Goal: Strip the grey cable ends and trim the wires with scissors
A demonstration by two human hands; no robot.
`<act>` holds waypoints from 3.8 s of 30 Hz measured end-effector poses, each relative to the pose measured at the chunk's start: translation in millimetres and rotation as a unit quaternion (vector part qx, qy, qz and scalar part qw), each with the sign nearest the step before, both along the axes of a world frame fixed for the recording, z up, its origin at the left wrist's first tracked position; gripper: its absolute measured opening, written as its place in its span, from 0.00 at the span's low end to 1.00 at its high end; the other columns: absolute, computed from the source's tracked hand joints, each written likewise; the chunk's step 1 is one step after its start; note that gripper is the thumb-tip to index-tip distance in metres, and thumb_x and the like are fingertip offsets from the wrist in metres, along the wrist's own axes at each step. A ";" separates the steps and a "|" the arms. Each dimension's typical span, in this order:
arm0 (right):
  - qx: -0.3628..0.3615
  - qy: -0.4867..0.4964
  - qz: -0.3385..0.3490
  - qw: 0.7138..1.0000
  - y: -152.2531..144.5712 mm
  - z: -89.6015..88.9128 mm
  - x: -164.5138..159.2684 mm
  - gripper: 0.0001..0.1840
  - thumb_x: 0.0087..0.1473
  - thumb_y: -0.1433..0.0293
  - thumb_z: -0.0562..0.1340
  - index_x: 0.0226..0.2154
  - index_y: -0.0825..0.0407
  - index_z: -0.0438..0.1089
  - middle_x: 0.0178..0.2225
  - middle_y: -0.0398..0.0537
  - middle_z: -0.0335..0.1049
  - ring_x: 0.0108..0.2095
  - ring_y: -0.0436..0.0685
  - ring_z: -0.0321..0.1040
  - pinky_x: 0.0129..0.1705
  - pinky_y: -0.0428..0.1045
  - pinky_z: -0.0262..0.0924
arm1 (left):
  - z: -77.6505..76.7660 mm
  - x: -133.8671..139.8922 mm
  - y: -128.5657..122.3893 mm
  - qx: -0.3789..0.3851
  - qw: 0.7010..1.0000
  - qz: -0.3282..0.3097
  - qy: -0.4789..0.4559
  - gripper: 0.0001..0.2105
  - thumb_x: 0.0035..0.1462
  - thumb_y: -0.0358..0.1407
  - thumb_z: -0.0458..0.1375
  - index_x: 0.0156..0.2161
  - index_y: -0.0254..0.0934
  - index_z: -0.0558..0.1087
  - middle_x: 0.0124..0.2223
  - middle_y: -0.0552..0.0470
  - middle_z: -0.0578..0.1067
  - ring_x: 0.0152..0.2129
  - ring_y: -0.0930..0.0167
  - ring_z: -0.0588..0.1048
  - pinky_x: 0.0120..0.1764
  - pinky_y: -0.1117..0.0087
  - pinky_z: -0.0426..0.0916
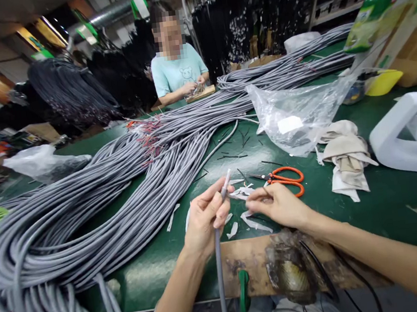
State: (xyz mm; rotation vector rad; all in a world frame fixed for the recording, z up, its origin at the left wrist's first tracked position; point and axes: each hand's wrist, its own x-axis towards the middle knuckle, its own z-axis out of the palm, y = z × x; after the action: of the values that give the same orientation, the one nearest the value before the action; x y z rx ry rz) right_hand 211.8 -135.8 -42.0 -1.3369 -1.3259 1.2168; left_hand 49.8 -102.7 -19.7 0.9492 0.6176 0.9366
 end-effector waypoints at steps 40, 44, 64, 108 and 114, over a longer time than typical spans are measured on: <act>0.254 -0.147 -0.027 0.956 -18.6 25.8 4.1 0.11 0.55 0.68 0.56 0.40 0.50 0.69 0.25 0.43 0.63 0.22 0.47 0.56 0.24 0.44 0.52 | -5.9 -2.7 -19.1 0.199 0.954 -0.084 0.208 0.16 0.57 0.42 0.49 0.24 0.33 0.65 0.16 0.60 0.51 0.12 0.80 0.48 0.15 0.76 0.44; 0.325 -0.208 -0.005 0.922 -20.8 24.5 2.3 0.08 0.55 0.72 0.55 0.31 0.52 0.70 0.26 0.45 0.64 0.27 0.49 0.61 0.29 0.45 0.55 | -8.9 1.0 -18.1 0.225 0.939 -0.084 0.247 0.15 0.58 0.42 0.48 0.26 0.33 0.66 0.16 0.60 0.52 0.12 0.80 0.49 0.16 0.76 0.46; 0.207 -0.270 0.023 0.940 -21.3 17.4 -4.2 0.19 0.60 0.69 0.47 0.20 0.54 0.60 0.21 0.43 0.58 0.24 0.48 0.56 0.28 0.45 0.51 | -20.6 -0.5 -15.1 0.263 0.916 0.046 0.300 0.14 0.59 0.39 0.47 0.26 0.34 0.64 0.19 0.59 0.53 0.14 0.80 0.52 0.18 0.76 0.47; 0.347 -0.323 -0.094 0.875 -8.7 23.2 27.2 0.14 0.49 0.76 0.56 0.14 0.55 0.64 0.17 0.41 0.55 0.19 0.46 0.52 0.22 0.44 0.46 | -17.5 9.9 -34.0 0.535 0.743 -0.133 0.379 0.13 0.55 0.23 0.46 0.40 0.34 0.69 0.34 0.47 0.70 0.30 0.72 0.69 0.32 0.74 0.65; 0.188 -0.303 -0.255 0.899 9.1 27.5 63.8 0.13 0.50 0.67 0.57 0.19 0.54 0.66 0.19 0.44 0.65 0.21 0.50 0.60 0.24 0.45 0.51 | -22.6 -2.6 -46.9 0.492 0.816 -0.068 0.297 0.13 0.55 0.24 0.47 0.43 0.37 0.68 0.35 0.49 0.72 0.31 0.72 0.71 0.34 0.73 0.65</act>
State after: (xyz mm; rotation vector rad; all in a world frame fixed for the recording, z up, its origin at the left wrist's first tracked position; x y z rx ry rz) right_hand 275.6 -126.7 -14.5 -1.6896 -1.3944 0.1605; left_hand 47.2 -149.5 -42.4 2.2516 0.5490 0.8017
